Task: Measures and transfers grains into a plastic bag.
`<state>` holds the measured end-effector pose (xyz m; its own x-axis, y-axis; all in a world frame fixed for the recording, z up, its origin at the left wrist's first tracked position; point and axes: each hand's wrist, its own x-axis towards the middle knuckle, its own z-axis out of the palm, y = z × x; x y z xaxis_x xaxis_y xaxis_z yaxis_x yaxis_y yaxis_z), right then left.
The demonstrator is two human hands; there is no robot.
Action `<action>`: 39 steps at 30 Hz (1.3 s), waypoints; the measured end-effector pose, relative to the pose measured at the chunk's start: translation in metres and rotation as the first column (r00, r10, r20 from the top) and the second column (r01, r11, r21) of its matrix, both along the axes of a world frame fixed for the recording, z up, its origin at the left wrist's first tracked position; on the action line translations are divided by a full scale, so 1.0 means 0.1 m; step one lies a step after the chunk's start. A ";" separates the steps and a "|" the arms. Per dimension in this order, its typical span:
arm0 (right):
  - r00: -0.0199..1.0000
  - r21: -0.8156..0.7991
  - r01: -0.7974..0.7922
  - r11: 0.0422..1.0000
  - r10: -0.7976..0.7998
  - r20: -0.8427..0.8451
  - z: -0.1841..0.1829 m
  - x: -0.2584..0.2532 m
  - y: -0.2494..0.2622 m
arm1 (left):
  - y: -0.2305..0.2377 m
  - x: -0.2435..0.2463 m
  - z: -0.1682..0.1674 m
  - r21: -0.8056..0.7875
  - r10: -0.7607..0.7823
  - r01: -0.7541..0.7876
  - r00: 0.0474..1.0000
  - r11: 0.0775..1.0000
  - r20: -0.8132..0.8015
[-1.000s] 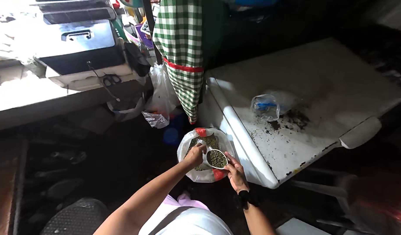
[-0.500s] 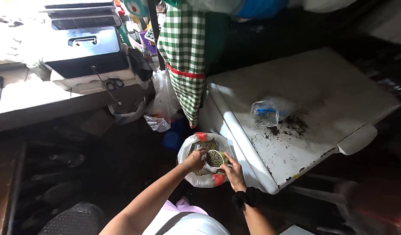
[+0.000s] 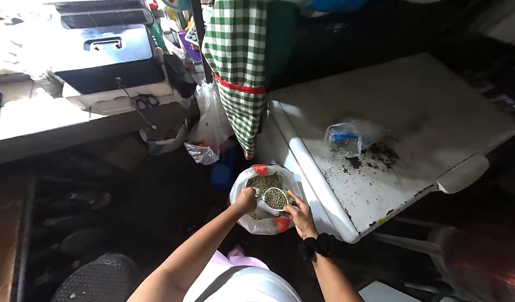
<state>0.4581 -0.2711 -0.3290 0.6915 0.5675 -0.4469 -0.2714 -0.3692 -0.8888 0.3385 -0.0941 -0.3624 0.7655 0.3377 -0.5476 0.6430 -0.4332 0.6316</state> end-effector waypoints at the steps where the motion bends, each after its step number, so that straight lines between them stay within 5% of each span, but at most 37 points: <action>1: 1.000 0.001 0.002 1.000 -0.002 -0.005 0.01 0.00 0.00 | 0.00 -0.01 -0.02 -0.006 0.011 -0.011 0.999 1.000 0.050; 7: 0.998 -0.028 -0.027 0.999 0.029 0.056 0.09 0.02 0.02 | 0.01 -0.03 -0.11 -0.052 0.030 -0.015 0.952 0.999 0.304; 15: 1.000 0.000 -0.023 1.000 0.023 0.018 0.08 0.04 0.04 | 0.01 -0.01 0.07 0.033 0.005 -0.001 0.993 0.999 -0.116; 23: 0.988 -0.064 -0.081 0.995 0.088 0.128 0.11 0.03 0.06 | 0.01 -0.07 -0.14 -0.014 0.032 -0.030 0.950 0.999 0.311; 31: 0.886 -0.248 -0.173 0.953 0.260 0.384 0.26 0.01 0.13 | -0.02 -0.06 -0.06 -0.068 0.097 -0.079 0.942 0.995 0.321; 39: 0.823 -0.314 -0.182 0.932 0.319 0.470 0.34 -0.04 0.18 | -0.03 -0.05 -0.05 -0.097 0.128 -0.103 0.942 0.990 0.309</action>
